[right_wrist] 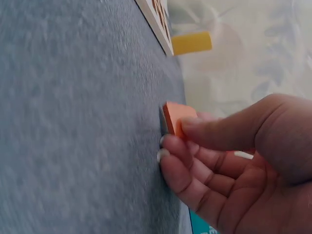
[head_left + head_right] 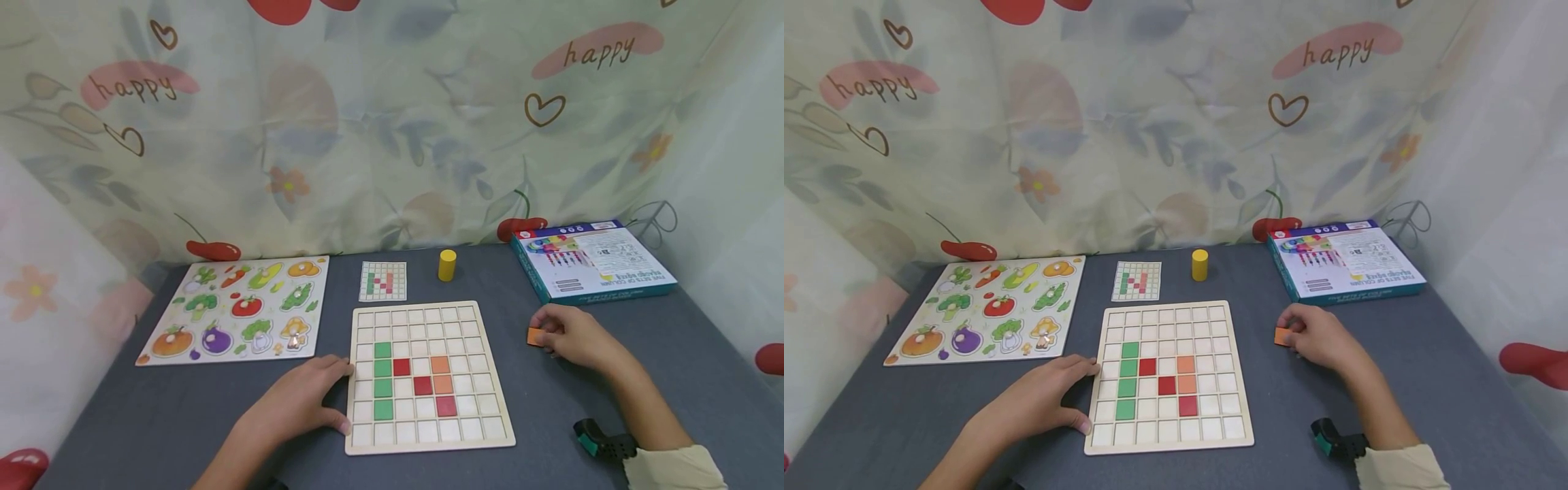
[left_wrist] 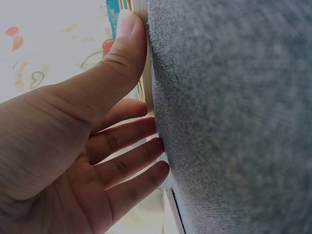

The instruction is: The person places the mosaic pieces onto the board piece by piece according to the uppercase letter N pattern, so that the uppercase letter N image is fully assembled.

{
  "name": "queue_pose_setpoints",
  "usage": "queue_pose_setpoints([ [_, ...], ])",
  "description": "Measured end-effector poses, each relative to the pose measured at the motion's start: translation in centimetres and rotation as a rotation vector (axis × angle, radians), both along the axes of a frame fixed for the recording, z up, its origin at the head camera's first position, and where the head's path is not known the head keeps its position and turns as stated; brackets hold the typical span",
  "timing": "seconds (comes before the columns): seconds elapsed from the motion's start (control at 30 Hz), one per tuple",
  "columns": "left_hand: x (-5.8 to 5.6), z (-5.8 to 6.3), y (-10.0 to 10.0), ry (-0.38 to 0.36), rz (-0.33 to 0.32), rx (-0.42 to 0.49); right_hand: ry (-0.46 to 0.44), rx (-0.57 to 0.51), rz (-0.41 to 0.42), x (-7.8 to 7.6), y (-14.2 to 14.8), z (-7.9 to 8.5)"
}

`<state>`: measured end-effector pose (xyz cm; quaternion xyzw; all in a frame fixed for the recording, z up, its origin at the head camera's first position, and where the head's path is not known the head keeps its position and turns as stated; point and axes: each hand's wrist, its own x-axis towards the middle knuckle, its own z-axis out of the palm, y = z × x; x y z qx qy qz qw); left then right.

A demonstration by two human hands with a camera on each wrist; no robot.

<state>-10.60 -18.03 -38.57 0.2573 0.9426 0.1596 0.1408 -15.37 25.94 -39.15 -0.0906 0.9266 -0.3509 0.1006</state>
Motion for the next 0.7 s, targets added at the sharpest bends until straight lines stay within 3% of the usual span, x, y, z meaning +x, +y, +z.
queue_pose_setpoints([
  [0.33,-0.1,0.0,0.0,-0.010,0.007,-0.007,-0.043,-0.147,0.076,-0.5,-2.8,0.1],
  [0.7,-0.3,-0.1,0.1,-0.012,0.001,-0.017,-0.045,-0.182,0.136,-1.6,-6.8,0.2],
])
